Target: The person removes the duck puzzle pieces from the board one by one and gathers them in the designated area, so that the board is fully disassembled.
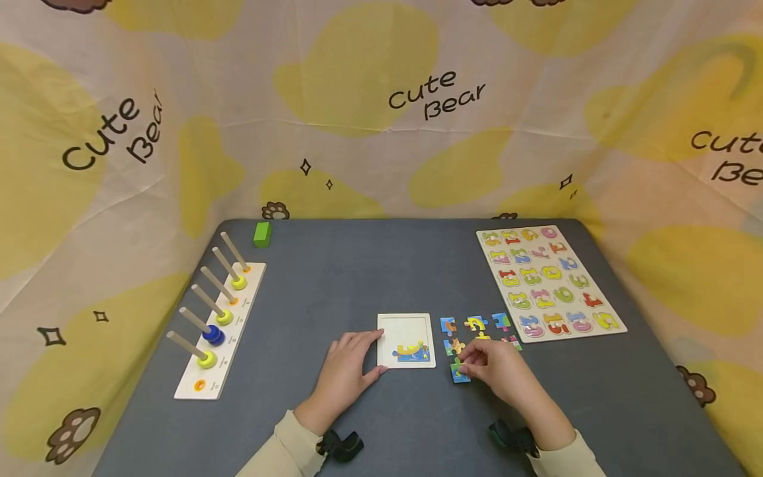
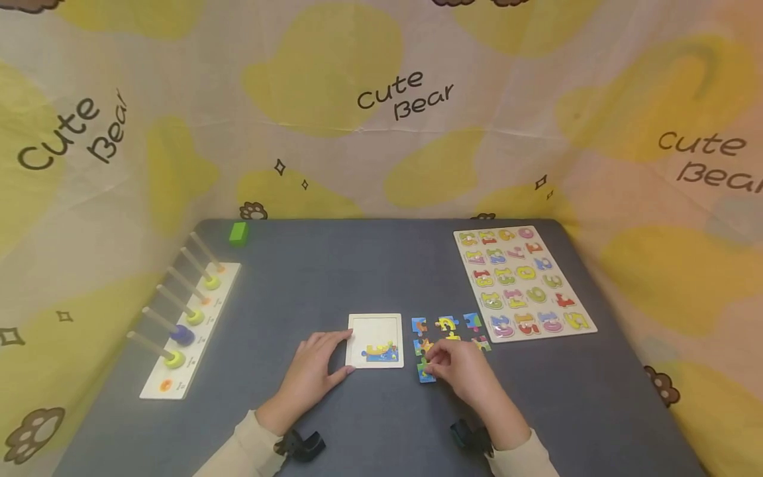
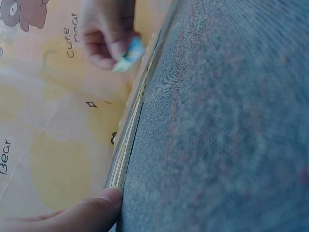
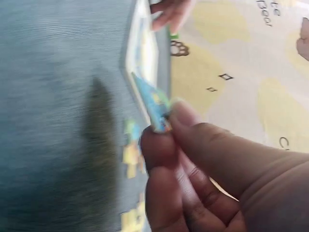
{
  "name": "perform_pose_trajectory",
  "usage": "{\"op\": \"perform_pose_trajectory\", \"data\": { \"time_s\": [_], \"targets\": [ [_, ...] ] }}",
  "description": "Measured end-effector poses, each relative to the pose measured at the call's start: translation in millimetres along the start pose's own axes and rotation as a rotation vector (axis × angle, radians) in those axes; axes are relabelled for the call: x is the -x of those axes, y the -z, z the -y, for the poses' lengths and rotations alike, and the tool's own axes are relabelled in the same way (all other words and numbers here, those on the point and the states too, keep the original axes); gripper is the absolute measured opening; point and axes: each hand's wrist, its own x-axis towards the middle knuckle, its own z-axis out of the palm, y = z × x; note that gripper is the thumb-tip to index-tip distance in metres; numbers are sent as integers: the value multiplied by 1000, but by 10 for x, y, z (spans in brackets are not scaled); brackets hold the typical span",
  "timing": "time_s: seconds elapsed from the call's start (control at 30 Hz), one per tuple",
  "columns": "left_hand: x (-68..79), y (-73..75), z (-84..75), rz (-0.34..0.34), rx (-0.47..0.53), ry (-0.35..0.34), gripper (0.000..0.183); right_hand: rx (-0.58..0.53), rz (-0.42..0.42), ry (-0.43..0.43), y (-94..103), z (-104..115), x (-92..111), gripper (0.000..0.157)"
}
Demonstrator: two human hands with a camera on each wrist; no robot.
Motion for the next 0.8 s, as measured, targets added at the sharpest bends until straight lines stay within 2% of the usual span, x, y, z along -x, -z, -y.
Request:
{"op": "perform_pose_trajectory", "data": {
  "time_s": [0.23, 0.47, 0.67, 0.8],
  "targets": [
    [12, 16, -9, 6, 17, 1, 72, 74, -5, -33, -102, -103, 63, 18],
    [-5, 2, 9, -13, 9, -20, 72, 149, -34, 10, -133, -116, 37, 19],
    [3, -9, 23, -13, 2, -27, 71, 226, -83, 30, -174, -73, 31, 28],
    [6, -6, 16, -11, 11, -30, 70, 266, -124, 66, -224, 39, 8, 36]
  ]
}}
